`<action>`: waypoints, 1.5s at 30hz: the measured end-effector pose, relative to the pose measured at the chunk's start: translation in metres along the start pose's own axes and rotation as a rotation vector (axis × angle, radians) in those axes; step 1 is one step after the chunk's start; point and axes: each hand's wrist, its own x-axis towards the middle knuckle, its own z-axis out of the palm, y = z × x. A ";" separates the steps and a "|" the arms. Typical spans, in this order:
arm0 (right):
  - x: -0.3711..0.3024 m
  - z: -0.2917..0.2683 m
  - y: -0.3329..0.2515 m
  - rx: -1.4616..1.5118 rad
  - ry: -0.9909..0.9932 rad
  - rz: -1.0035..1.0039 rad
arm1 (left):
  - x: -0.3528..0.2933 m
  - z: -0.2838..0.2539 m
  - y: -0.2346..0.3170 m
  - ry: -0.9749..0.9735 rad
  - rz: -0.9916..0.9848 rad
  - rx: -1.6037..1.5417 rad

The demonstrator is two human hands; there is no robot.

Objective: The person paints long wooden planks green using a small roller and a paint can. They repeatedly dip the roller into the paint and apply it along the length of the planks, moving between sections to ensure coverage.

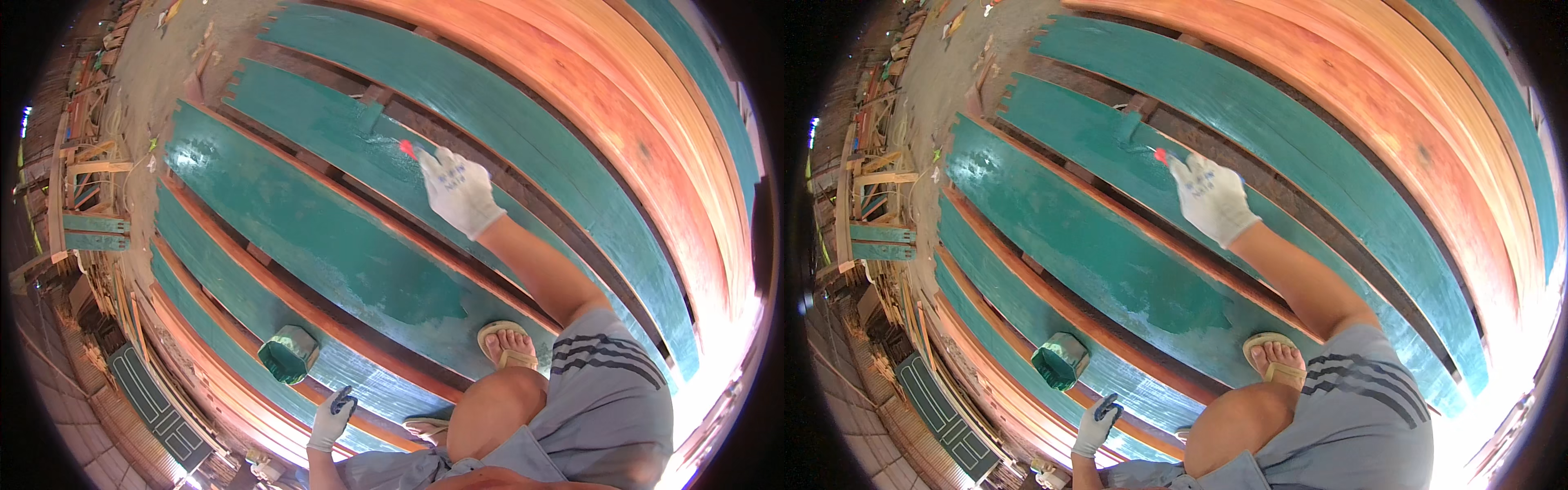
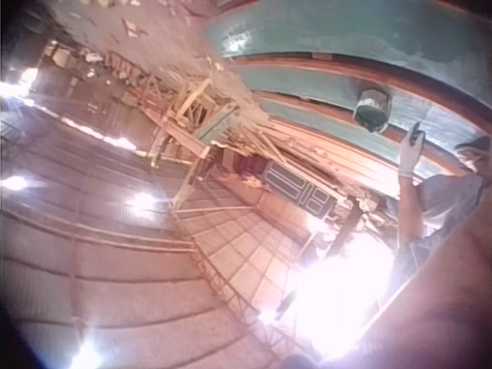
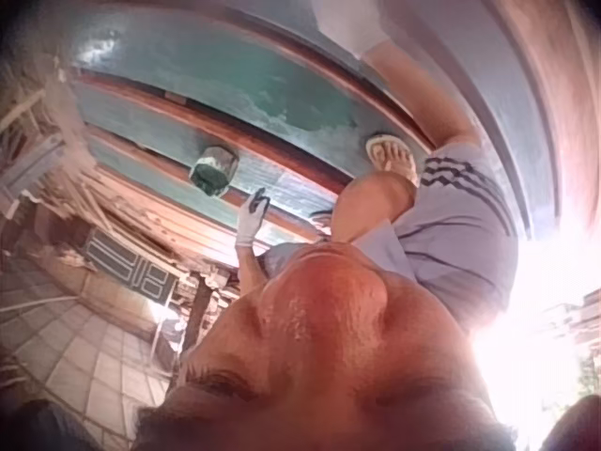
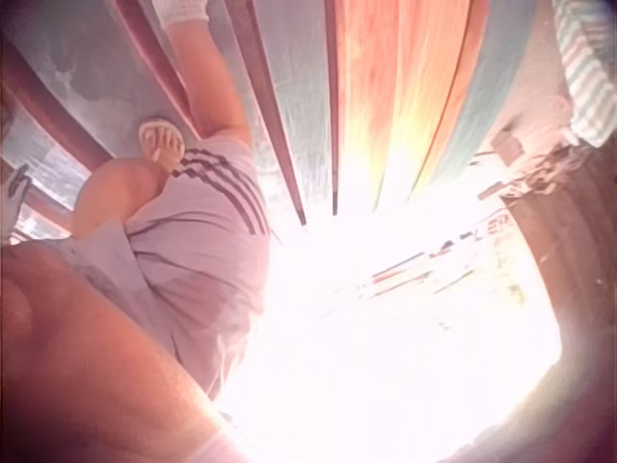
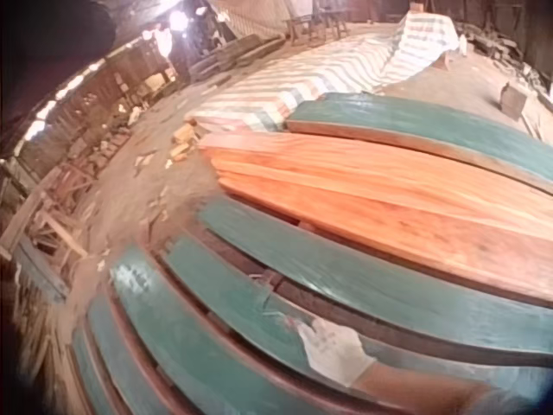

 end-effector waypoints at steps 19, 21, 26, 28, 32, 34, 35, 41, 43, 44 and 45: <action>-0.073 -0.030 0.038 0.111 -0.019 0.076 | 0.005 0.016 0.071 -0.095 -0.026 0.144; -0.104 -0.040 0.047 0.129 -0.068 0.101 | 0.001 0.015 0.083 -0.089 -0.051 0.173; -0.183 -0.088 0.066 0.163 -0.224 0.232 | 0.004 0.019 0.099 -0.101 -0.019 0.191; -0.182 -0.094 0.065 0.189 -0.197 0.221 | 0.006 0.033 0.120 -0.119 0.006 0.187; -0.145 -0.070 0.050 0.227 -0.014 0.169 | 0.011 0.057 0.152 -0.151 0.099 0.268; -0.126 -0.059 0.047 0.211 0.015 0.157 | 0.015 0.061 0.156 -0.170 0.143 0.273; -0.121 -0.055 0.047 0.214 0.018 0.155 | 0.016 0.064 0.164 -0.180 0.158 0.289; -0.183 -0.070 0.070 0.248 -0.158 0.245 | 0.003 0.068 0.184 -0.192 0.120 0.374; -0.211 -0.083 0.069 0.292 -0.136 0.261 | 0.009 0.066 0.178 -0.192 0.137 0.391; -0.220 -0.088 0.066 0.338 -0.122 0.269 | 0.012 0.069 0.181 -0.197 0.149 0.398; -0.223 -0.091 0.065 0.384 -0.110 0.275 | 0.016 0.078 0.183 -0.216 0.151 0.234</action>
